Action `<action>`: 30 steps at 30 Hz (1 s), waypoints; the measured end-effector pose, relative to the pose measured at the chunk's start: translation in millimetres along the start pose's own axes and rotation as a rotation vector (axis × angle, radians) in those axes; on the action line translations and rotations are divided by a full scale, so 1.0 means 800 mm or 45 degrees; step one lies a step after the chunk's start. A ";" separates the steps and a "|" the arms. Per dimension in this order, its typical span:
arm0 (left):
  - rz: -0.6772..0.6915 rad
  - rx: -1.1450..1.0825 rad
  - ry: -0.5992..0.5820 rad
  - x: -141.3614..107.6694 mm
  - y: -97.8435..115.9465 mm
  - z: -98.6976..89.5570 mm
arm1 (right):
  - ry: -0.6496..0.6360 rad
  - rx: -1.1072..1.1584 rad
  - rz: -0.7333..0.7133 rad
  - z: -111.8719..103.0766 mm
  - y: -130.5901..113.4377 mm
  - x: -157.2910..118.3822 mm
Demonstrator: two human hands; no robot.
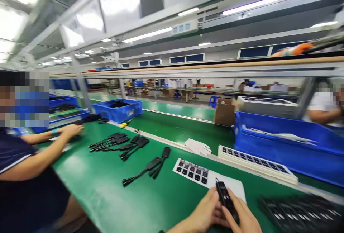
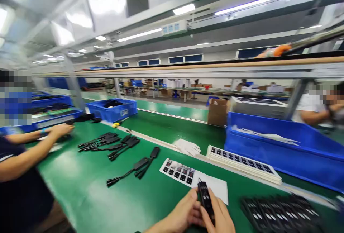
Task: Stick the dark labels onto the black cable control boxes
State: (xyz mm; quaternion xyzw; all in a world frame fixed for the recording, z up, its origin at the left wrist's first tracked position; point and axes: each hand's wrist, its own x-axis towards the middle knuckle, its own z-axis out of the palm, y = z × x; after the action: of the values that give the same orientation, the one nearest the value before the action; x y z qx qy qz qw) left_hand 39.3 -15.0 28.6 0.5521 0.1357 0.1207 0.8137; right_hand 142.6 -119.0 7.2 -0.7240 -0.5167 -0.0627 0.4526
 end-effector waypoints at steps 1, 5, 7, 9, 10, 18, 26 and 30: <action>0.017 0.038 -0.025 -0.007 0.007 -0.003 | -0.013 -0.074 0.032 -0.018 -0.008 0.008; 0.430 1.062 0.129 -0.015 0.027 -0.034 | -0.145 -0.519 0.284 -0.099 -0.011 0.047; 0.540 1.392 0.197 -0.009 0.029 -0.049 | -0.119 -0.688 0.403 -0.142 0.008 0.059; 0.581 1.635 0.271 -0.002 0.026 -0.059 | -0.093 -0.847 0.541 -0.182 0.035 0.062; 0.578 1.741 0.305 0.000 0.023 -0.062 | -0.083 -0.923 0.614 -0.198 0.050 0.062; 0.396 2.099 0.323 0.005 0.014 -0.062 | -0.131 -1.171 0.860 -0.239 0.111 0.048; 0.150 2.285 0.651 0.006 0.030 -0.065 | -0.334 -0.760 0.377 -0.121 0.063 0.108; 0.132 2.294 0.653 0.005 0.026 -0.069 | -0.443 -0.446 0.195 -0.015 0.030 0.135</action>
State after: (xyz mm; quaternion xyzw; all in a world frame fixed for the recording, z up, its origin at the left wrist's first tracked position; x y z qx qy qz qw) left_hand 22.5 41.5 28.0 0.9361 0.3284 0.1243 0.0183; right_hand 216.2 -54.7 60.1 -0.8283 -0.5117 0.0087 0.2282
